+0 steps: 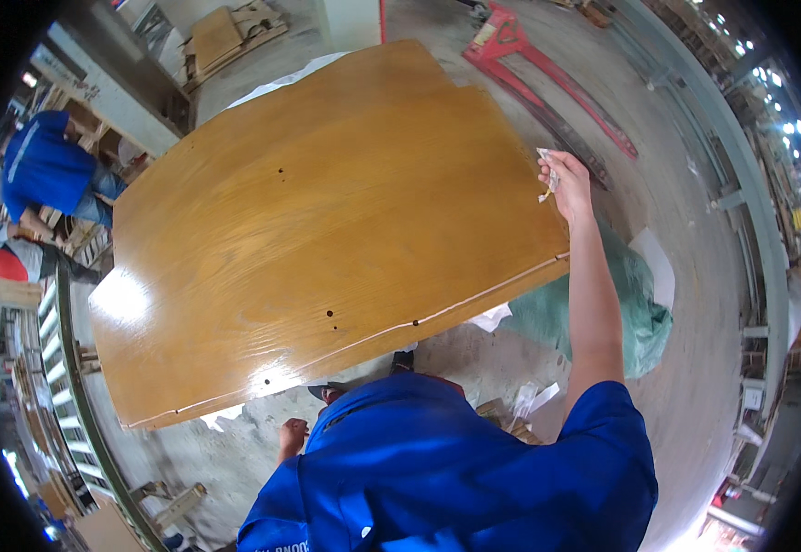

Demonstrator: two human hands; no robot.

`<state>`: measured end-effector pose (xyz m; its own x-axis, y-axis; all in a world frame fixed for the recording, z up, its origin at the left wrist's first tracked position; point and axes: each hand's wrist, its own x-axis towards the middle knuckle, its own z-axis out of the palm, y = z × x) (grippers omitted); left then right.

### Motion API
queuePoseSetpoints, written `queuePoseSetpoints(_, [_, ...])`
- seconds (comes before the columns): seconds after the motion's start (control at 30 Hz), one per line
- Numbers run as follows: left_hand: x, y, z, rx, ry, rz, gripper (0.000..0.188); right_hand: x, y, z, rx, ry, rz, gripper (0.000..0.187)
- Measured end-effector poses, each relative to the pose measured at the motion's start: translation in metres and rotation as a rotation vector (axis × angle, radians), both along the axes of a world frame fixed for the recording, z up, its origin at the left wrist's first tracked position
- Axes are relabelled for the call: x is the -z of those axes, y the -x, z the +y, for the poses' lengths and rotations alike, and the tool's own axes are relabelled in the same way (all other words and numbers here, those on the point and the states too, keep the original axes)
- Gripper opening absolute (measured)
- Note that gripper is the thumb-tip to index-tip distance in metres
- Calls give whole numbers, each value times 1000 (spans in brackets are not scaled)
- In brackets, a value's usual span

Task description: The person wipes the surface of wooden panels on a roller conveyor using a small cloth. They move along the line, wiping multiple panels one at a time, then stack the finished panels on a nearby table.

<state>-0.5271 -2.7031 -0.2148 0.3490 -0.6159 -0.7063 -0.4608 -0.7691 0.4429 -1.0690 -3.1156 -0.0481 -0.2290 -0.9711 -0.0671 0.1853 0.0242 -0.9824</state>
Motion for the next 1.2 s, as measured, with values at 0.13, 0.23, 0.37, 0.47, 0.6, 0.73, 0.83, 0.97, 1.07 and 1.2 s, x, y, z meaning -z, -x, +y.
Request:
queuePoseSetpoints(0.13, [-6, 3, 21, -6, 17, -36, 27, 1, -19, -54, -61, -37, 217, 21])
queuePoseSetpoints(0.23, [-9, 7, 35, -62, 8, -108, 26, 0, -26, -89, -65, -14, 454, 21])
queuePoseSetpoints(0.37, [-12, 12, 47, -178, -56, -111, 26, -6, -40, -131, -53, 62, 799, 20])
queuePoseSetpoints(0.47, [-15, 16, 56, -210, -48, -109, 27, -5, -54, -154, -7, 133, 1063, 21])
queuePoseSetpoints(0.6, [-14, 20, 57, -178, -49, -135, 30, -7, -52, -177, -21, 209, 1214, 20])
queuePoseSetpoints(0.73, [-14, 19, 61, -65, -120, -246, 32, 5, -54, -187, -39, 236, 1293, 19])
queuePoseSetpoints(0.83, [-13, 19, 62, -134, -117, -212, 32, 6, -59, -191, -41, 181, 1320, 19])
queuePoseSetpoints(0.97, [-16, 18, 50, -197, -81, -112, 29, 8, -54, -188, -40, 143, 1321, 18])
queuePoseSetpoints(1.07, [-13, 16, 50, -208, -67, -88, 27, 2, -54, -181, -58, 162, 1314, 17])
queuePoseSetpoints(1.2, [-9, 14, 44, -147, -88, -104, 27, 1, -47, -161, -59, 159, 1300, 16])
